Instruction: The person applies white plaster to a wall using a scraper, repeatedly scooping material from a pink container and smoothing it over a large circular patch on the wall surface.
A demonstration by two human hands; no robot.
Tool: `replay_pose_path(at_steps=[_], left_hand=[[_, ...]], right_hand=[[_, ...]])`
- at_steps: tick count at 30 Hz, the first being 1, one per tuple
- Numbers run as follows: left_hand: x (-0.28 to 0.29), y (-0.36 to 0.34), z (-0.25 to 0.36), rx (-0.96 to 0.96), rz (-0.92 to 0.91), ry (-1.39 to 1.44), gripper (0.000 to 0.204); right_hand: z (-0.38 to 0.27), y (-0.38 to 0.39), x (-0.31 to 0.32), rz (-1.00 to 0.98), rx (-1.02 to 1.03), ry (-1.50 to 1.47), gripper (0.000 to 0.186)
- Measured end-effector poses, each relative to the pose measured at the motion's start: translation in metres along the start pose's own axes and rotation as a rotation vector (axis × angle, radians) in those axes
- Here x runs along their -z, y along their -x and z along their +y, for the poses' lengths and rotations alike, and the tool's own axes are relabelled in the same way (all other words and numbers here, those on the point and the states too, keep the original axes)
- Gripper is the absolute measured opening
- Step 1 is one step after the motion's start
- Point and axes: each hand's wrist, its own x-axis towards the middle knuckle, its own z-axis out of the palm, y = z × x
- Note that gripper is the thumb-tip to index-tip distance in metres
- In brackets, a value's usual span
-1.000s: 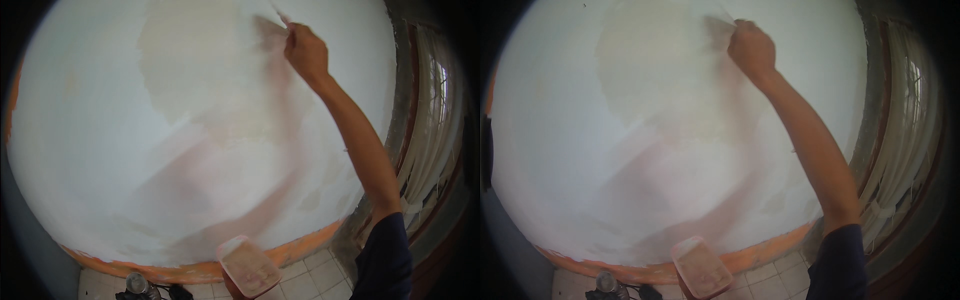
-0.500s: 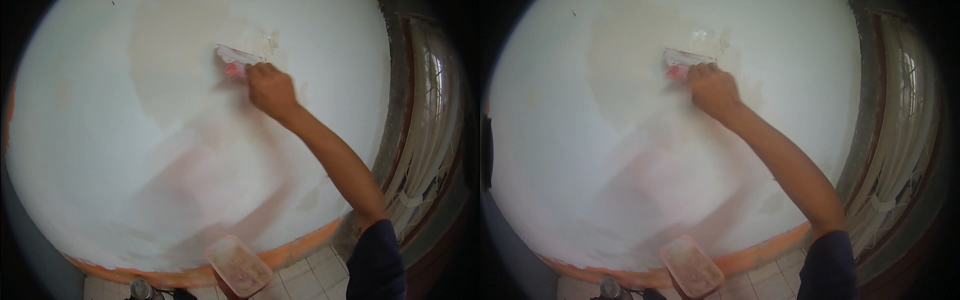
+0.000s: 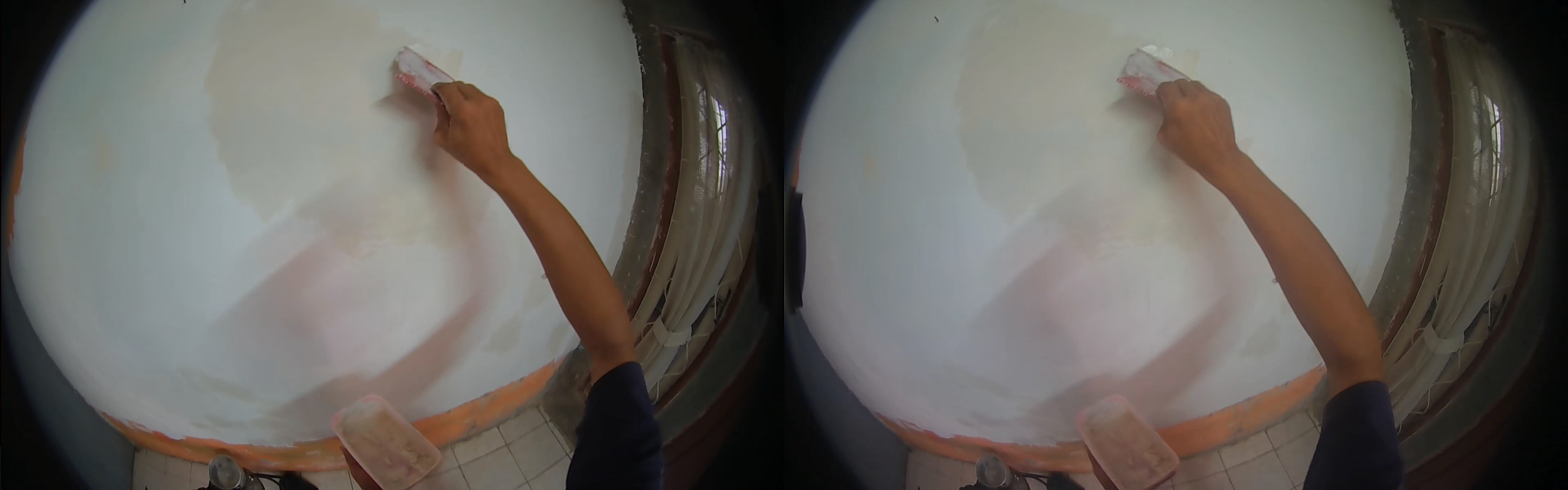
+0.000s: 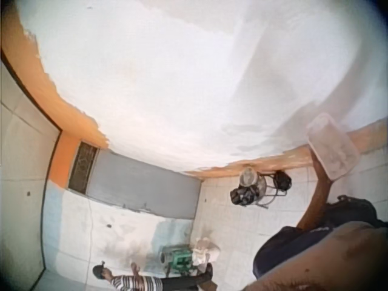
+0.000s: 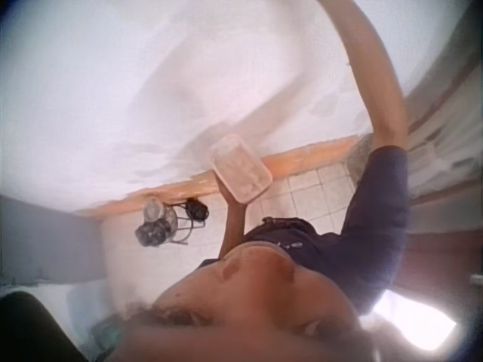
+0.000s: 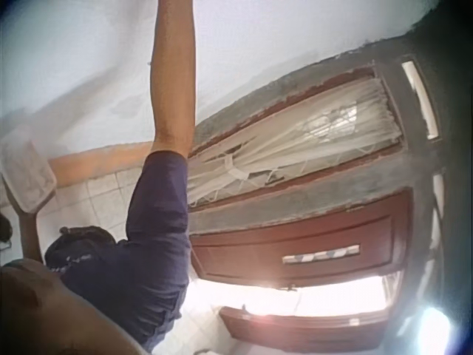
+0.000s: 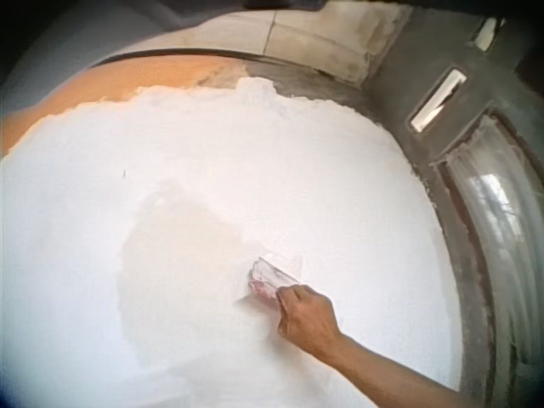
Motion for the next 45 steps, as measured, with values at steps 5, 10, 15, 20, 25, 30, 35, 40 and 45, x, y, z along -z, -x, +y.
replay_pose_path(at_steps=[5, 10, 15, 20, 25, 30, 35, 40, 45], left_hand=[[0.002, -0.028, -0.037, -0.049, -0.029, 0.351, 0.06], [-0.007, -0.016, -0.037, -0.151, 0.026, -0.083, 0.058], [-0.032, -0.012, -0.04, -0.203, 0.065, -0.127, 0.058], [-0.03, -0.014, -0.036, -0.099, 0.009, -0.036, 0.06], [-0.051, -0.025, -0.031, -0.044, -0.106, 0.363, 0.062], [-0.031, -0.033, -0.026, -0.153, -0.063, -0.044, 0.061], [0.017, -0.037, -0.017, -0.147, -0.014, 0.198, 0.062], [-0.021, -0.028, -0.021, -0.108, -0.066, 0.165, 0.061], [-0.015, -0.025, -0.027, -0.189, 0.135, -0.106, 0.063]], right_hand=[[0.027, 0.026, 0.025, -0.042, -0.04, -0.179, 0.02], [0.028, 0.023, 0.041, -0.11, -0.208, -0.241, 0.013], [0.063, -0.04, 0.064, -0.049, -0.694, -0.335, 0.022], [0.08, -0.055, 0.011, 0.35, -0.17, -0.053, 0.016], [0.04, -0.018, -0.05, 0.13, -0.064, 0.075, 0.021], [-0.008, 0.006, -0.058, 0.077, 0.022, -0.053, 0.021], [-0.017, 0.015, -0.028, 0.034, 0.033, -0.139, 0.023], [0.054, -0.072, 0.032, 0.009, -0.141, 0.048, 0.015], [0.109, -0.077, -0.002, 0.096, -0.069, 0.069, 0.011]])
